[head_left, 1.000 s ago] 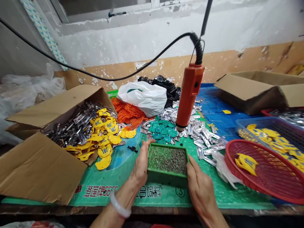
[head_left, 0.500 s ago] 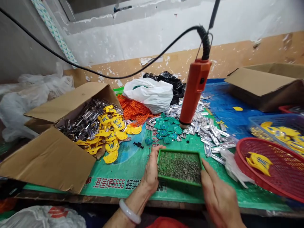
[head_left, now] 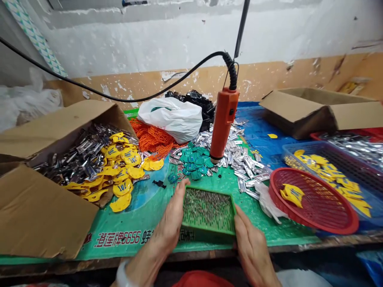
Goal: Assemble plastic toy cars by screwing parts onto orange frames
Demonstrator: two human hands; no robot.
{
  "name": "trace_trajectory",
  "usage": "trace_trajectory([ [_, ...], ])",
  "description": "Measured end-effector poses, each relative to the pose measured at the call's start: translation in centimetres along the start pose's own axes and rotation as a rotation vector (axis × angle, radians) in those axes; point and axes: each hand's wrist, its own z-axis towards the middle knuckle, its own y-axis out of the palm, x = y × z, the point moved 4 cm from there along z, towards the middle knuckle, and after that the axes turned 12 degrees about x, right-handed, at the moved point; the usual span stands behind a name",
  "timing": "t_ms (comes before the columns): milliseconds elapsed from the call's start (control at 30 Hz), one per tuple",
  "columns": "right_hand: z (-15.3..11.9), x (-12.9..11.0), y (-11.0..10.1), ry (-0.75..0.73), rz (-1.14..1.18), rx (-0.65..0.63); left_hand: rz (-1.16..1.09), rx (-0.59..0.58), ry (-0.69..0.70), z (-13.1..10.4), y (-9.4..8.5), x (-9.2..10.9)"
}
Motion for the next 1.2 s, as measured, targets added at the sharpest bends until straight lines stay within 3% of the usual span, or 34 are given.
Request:
trace_trajectory([
  [67, -0.4, 0.2, 0.5, 0.041, 0.047, -0.026, -0.005, -0.027, -0.011, -0.6, -0.4, 0.6],
  [200, -0.6, 0.2, 1.1, 0.077, 0.088, -0.047, 0.007, 0.052, 0.024, -0.9, -1.3, 1.6],
  [333, -0.4, 0.0, 1.1, 0.098, 0.087, -0.108, -0.003, -0.022, 0.058, -0.5, -1.2, 1.5],
  [467, -0.1, -0.7, 1.0, 0.089, 0.092, -0.096, -0.02, 0.062, 0.088, -0.2, -1.5, 1.5],
  [600, -0.9, -0.7, 0.9, 0.188, 0.158, -0.056, -0.059, 0.013, 0.056, -0.5, -1.4, 2.0],
  [767, -0.4, -1.0, 1.1, 0.068, 0.115, -0.073, -0.071, 0.088, 0.045, 0.1, -1.5, 2.2],
  [900, -0.4, -0.5, 0.8, 0.027, 0.096, -0.022, -0.038, 0.011, 0.092, -0.2, -1.4, 1.5],
  [1067, -0.3, -0.5, 1.4, 0.062, 0.103, -0.082, 0.005, 0.082, 0.111, -0.4, -1.5, 1.6],
  [1200, -0.7, -0.4, 1.7, 0.125, 0.14, -0.096, -0.022, 0.019, 0.051, -0.8, -1.3, 2.2],
])
